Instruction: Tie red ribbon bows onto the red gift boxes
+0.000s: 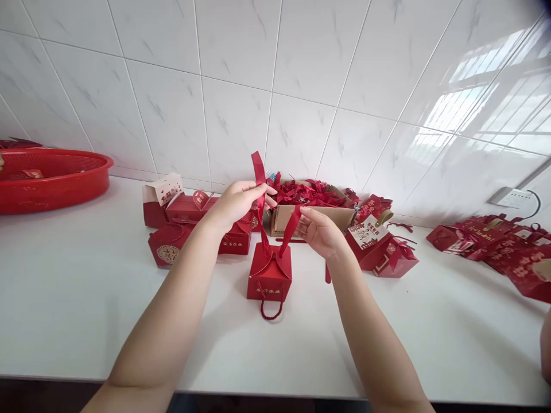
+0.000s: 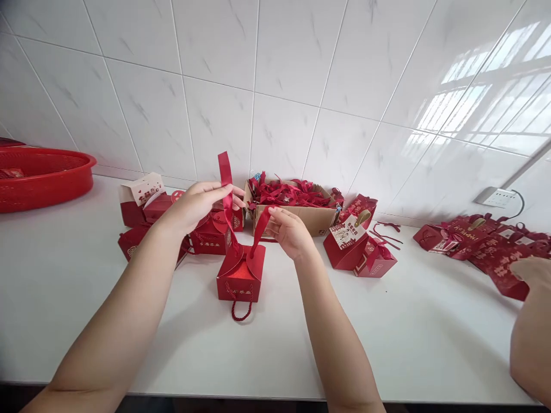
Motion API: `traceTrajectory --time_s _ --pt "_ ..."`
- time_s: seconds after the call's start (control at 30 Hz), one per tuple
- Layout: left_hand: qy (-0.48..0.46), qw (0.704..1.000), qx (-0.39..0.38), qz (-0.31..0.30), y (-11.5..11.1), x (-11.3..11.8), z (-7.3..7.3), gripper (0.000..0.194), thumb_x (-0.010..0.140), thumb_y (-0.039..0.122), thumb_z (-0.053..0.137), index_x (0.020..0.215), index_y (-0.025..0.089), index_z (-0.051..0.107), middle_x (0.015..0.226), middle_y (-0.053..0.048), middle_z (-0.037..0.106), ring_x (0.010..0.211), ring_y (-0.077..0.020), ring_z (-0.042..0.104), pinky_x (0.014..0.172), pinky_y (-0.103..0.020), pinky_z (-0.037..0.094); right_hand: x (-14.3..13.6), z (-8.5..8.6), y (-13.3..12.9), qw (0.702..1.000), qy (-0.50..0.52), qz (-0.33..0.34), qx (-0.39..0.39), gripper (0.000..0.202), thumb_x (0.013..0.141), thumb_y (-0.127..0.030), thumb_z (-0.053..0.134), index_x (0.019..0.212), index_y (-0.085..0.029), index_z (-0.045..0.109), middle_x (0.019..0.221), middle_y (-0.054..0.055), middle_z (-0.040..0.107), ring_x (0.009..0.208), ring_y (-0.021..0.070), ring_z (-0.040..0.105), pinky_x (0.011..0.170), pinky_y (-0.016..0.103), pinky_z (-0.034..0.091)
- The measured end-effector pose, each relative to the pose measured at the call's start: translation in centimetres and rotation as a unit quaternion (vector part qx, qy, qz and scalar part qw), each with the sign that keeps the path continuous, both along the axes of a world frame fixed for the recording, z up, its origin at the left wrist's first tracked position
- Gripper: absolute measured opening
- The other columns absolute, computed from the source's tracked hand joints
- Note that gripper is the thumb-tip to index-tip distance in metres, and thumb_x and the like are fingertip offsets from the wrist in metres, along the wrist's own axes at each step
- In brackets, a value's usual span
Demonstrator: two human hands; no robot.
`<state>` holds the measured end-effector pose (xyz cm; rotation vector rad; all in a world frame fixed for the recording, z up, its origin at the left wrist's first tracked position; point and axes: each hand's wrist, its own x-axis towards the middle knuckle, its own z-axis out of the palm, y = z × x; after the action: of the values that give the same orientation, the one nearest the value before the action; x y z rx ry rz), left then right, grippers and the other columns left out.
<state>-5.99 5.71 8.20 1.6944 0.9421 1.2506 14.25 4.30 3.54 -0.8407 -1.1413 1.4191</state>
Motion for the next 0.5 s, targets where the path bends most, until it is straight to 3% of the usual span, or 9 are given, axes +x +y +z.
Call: traceTrajectory --time_s 0.13,0.23,0.5 --pt "0.01 0.998 0.065 0.023 -0.8 0.0 0.3 0.033 0.087 0.045 0.058 0.094 0.018 0.075 0.09 -0.008 0.072 0.088 -0.0221 0.065 0.076 -0.033 0.05 -0.7 1.7 -0.5 0.997 0.001 -0.041 0.069 0.023 0.069 -0.038 0.073 0.086 -0.023 0.067 0.092 0.002 0.073 0.088 0.0186 0.068 0.08 0.033 0.054" --pt "0.023 0.995 0.088 0.04 -1.4 0.4 0.5 0.029 0.087 0.044 0.061 0.09 0.018 0.075 0.082 -0.005 0.07 0.086 -0.021 0.065 0.078 -0.032 0.051 -0.9 2.3 -1.1 0.99 0.0 -0.061 0.128 0.016 0.071 -0.033 0.072 0.085 -0.025 0.069 0.089 -0.001 0.073 0.087 0.0166 0.068 0.082 0.033 0.055" --pt "-0.092 0.983 0.144 0.072 -1.7 2.7 0.2 0.021 0.077 0.034 0.075 0.086 0.016 0.069 0.077 -0.003 0.071 0.072 -0.0171 0.067 0.074 -0.032 0.055 -0.6 3.1 -2.4 0.958 -0.03 -0.156 0.239 0.014 0.082 -0.039 0.067 0.082 -0.027 0.073 0.086 -0.001 0.073 0.087 0.0164 0.068 0.085 0.036 0.054"
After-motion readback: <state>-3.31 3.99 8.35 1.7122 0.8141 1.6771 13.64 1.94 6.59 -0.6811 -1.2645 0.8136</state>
